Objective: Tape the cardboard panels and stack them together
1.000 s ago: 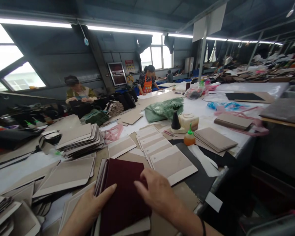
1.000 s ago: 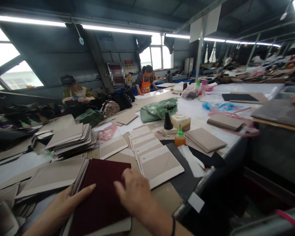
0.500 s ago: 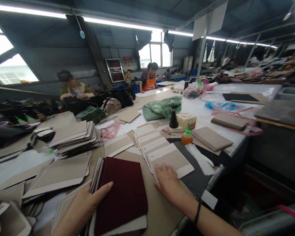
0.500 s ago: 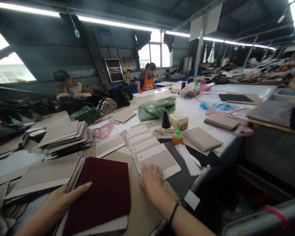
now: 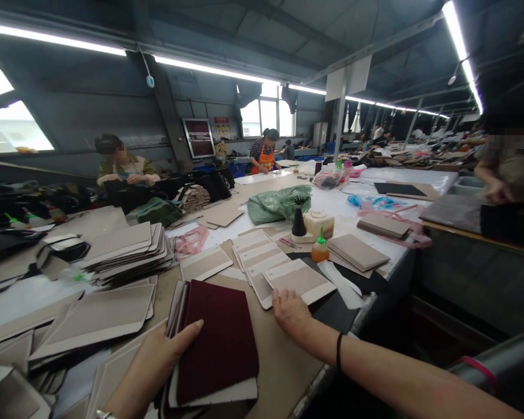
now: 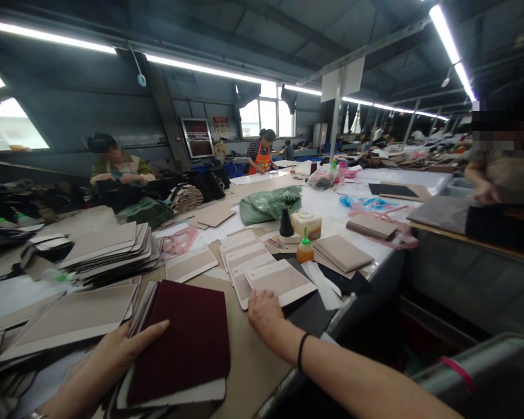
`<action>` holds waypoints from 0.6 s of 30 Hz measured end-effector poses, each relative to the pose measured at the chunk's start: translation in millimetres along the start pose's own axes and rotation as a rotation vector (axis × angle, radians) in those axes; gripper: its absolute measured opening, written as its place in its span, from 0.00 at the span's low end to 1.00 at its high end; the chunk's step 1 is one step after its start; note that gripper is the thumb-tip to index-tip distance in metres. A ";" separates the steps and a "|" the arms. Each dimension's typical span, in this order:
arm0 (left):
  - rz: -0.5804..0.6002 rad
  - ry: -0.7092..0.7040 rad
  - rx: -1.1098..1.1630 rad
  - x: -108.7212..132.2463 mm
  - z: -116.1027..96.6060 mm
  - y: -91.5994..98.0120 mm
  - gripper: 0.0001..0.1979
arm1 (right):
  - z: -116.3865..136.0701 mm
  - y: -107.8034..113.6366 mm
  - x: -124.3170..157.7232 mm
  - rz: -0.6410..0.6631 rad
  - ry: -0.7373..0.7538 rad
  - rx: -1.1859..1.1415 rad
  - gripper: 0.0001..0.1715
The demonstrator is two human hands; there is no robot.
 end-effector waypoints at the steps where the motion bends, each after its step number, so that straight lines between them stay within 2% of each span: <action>1: -0.005 -0.030 -0.012 0.5 -2.5 1.2 0.24 | -6.2 7.8 -3.4 -0.020 0.041 0.003 0.25; 4: -0.013 -0.084 -0.036 5.1 -10.2 3.5 0.22 | -30.0 42.9 -20.4 -0.092 0.108 0.021 0.22; 6: -0.024 -0.099 -0.024 7.7 -14.4 4.0 0.21 | -44.3 75.2 -32.4 -0.158 0.075 0.053 0.23; 9: -0.008 -0.092 0.006 8.0 -16.6 0.9 0.21 | -41.2 124.7 -35.9 -0.263 0.019 0.086 0.23; 11: 0.001 -0.089 0.004 6.0 -16.5 -1.1 0.22 | -16.1 147.2 -26.4 -0.320 0.060 0.034 0.22; 13: -0.015 -0.098 -0.016 3.3 -16.9 -0.7 0.24 | 21.6 154.2 -12.3 -0.341 0.155 -0.102 0.23; 15: -0.069 -0.117 -0.054 0.6 -18.0 2.7 0.24 | 59.9 147.7 1.0 -0.377 0.222 -0.240 0.23; 18: -0.172 -0.162 -0.070 -1.8 -21.5 9.6 0.21 | 107.5 122.9 16.6 -0.493 0.274 -0.389 0.25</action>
Point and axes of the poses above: each hand's wrist, its own x-axis away from the middle knuckle, its own y-axis out of the back of the hand, z = x × y, the point moved 6 cm from there along -x, towards the middle knuckle, and after that the axes turned 11 degrees about -z, right-handed, at the moved point
